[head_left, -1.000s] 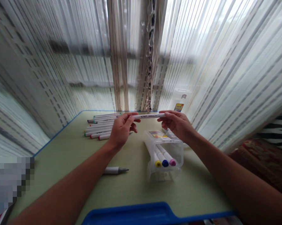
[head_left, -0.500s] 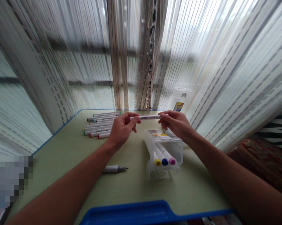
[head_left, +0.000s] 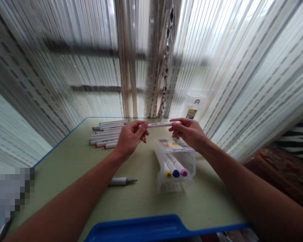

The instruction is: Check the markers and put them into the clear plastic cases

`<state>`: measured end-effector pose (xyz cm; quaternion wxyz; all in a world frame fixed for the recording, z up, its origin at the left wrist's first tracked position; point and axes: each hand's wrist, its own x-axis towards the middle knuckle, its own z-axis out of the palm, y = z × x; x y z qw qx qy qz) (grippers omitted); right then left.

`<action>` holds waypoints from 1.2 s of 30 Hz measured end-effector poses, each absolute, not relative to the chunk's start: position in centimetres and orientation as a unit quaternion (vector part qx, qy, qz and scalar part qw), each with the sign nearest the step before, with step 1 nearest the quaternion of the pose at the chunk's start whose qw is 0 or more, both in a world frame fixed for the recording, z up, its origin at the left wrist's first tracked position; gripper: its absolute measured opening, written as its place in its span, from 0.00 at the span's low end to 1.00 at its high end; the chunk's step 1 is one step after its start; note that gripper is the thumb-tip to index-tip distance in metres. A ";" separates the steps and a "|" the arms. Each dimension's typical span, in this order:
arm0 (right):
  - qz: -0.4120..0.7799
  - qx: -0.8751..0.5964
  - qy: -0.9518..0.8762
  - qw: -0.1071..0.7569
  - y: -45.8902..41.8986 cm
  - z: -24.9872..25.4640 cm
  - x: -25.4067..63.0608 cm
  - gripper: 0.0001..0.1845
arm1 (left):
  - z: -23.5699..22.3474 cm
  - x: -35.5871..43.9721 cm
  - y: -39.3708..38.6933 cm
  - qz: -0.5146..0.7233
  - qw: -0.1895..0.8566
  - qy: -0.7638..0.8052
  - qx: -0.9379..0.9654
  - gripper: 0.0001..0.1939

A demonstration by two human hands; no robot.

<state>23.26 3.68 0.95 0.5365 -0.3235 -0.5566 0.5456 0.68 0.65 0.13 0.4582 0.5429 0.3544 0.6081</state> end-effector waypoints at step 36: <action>0.563 -0.344 -0.530 0.532 3.7 1.2 23.4 0.19 | -0.1 0.4 0.7 0.574 0.446 0.390 0.565 0.15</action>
